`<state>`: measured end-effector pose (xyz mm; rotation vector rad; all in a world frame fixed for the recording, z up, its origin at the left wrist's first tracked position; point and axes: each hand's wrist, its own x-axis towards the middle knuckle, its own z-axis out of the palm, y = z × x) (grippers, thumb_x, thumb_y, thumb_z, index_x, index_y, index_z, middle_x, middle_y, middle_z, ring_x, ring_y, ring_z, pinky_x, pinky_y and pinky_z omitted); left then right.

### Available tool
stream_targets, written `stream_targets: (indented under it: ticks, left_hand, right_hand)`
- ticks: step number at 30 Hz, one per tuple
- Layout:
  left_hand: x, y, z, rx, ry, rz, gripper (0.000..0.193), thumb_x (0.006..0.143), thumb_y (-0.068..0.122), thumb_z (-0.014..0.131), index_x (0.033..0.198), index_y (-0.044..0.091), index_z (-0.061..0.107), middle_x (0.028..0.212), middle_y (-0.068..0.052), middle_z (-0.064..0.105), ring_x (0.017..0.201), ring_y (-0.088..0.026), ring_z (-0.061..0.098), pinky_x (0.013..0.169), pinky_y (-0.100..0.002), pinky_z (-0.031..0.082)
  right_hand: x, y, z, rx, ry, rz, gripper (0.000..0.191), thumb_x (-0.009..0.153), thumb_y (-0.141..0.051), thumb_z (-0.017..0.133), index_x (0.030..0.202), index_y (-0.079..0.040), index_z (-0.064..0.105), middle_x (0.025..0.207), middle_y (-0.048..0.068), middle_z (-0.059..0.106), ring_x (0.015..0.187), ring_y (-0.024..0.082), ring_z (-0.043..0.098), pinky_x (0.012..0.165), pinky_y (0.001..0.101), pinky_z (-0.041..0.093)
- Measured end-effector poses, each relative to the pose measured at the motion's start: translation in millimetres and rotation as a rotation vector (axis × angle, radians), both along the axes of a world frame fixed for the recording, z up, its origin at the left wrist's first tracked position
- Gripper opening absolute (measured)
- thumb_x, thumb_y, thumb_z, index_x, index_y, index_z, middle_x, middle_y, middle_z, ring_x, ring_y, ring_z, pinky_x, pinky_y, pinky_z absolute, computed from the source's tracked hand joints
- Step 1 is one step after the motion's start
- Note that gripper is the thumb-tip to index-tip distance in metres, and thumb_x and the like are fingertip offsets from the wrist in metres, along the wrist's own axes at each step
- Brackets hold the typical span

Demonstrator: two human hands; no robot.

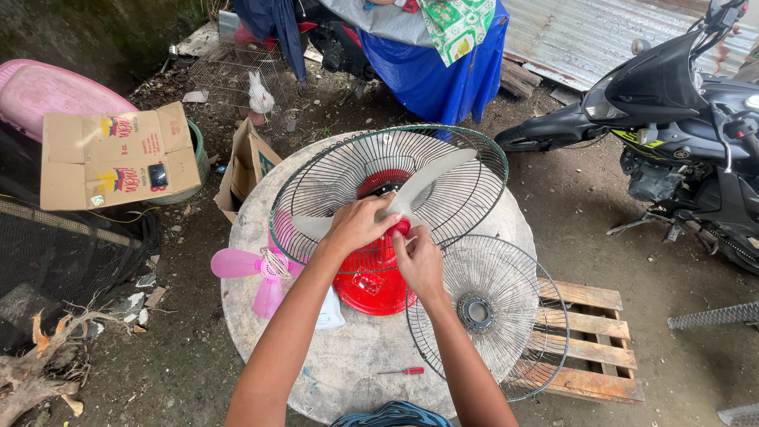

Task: The person removes the red cap and detaches the fan blade from the motor hub of a disassembled electric fan. They then use a toothbrush to clean the fan blade and place it on a nearby table.

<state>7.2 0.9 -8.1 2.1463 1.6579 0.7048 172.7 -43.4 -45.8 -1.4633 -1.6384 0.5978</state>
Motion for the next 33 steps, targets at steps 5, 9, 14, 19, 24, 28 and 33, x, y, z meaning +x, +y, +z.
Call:
stream_targets:
  ticks: [5,9,14,19,24,28,33]
  left_hand:
    - [-2,-1,2,-0.02,-0.001,0.002,0.062,0.089,0.054,0.062,0.141,0.021,0.061,0.121,-0.006,0.073,0.103,-0.031,0.072,0.088,-0.048,0.057]
    - [-3,-2,2,-0.015,0.012,0.004,0.067,0.086,0.058,0.065,0.139,0.018,0.062,0.122,-0.009,0.072,0.103,-0.034,0.071,0.088,-0.048,0.056]
    - [-3,-1,0,0.002,0.004,0.026,0.068,0.085,0.061,0.065,0.138,0.018,0.064,0.119,-0.009,0.073,0.105,-0.033,0.071,0.088,-0.049,0.055]
    - [0,1,-2,-0.015,-0.013,0.043,0.067,0.084,0.062,0.065,0.136,0.02,0.066,0.114,-0.009,0.075,0.105,-0.032,0.071,0.089,-0.048,0.055]
    - [1,2,-1,-0.027,-0.014,0.048,0.068,0.083,0.062,0.066,0.137,0.019,0.066,0.112,-0.009,0.075,0.103,-0.031,0.072,0.087,-0.048,0.055]
    - [0,1,-1,-0.016,-0.002,0.042,0.068,0.084,0.061,0.065,0.137,0.018,0.065,0.113,-0.009,0.075,0.103,-0.032,0.072,0.087,-0.048,0.056]
    - [-1,1,-1,0.008,0.0,0.032,0.069,0.084,0.061,0.066,0.137,0.017,0.065,0.113,-0.01,0.074,0.103,-0.032,0.071,0.087,-0.048,0.056]
  right_hand:
    - [-8,-8,8,0.046,-0.223,-0.021,0.037,0.09,-0.035,0.069,0.098,-0.001,0.058,0.056,0.013,0.065,0.049,0.034,0.067,0.048,0.0464,0.052]
    - [-12,0,-6,0.121,-0.208,-0.032,0.036,0.098,-0.038,0.066,0.09,-0.002,0.063,0.061,0.013,0.066,0.055,0.032,0.066,0.054,0.0453,0.05]
    - [-7,12,-13,-0.429,0.521,0.178,0.051,0.103,-0.046,0.05,0.09,0.002,0.065,0.058,0.009,0.063,0.05,0.018,0.059,0.051,0.035,0.046]
    - [-4,6,-8,-0.087,-0.008,0.034,0.042,0.097,-0.041,0.065,0.089,0.0,0.064,0.059,0.013,0.064,0.053,0.028,0.064,0.053,0.0422,0.05]
    - [-9,-1,-4,0.089,-0.252,-0.039,0.038,0.089,-0.037,0.07,0.095,-0.002,0.057,0.062,0.016,0.068,0.053,0.036,0.068,0.048,0.0485,0.052]
    - [-12,4,-9,0.082,-0.183,-0.02,0.037,0.093,-0.036,0.067,0.088,0.0,0.063,0.065,0.017,0.07,0.056,0.035,0.069,0.052,0.0464,0.052]
    - [-10,9,-12,-0.239,0.237,0.077,0.042,0.099,-0.037,0.059,0.083,0.002,0.066,0.06,0.02,0.066,0.058,0.037,0.068,0.057,0.0464,0.051]
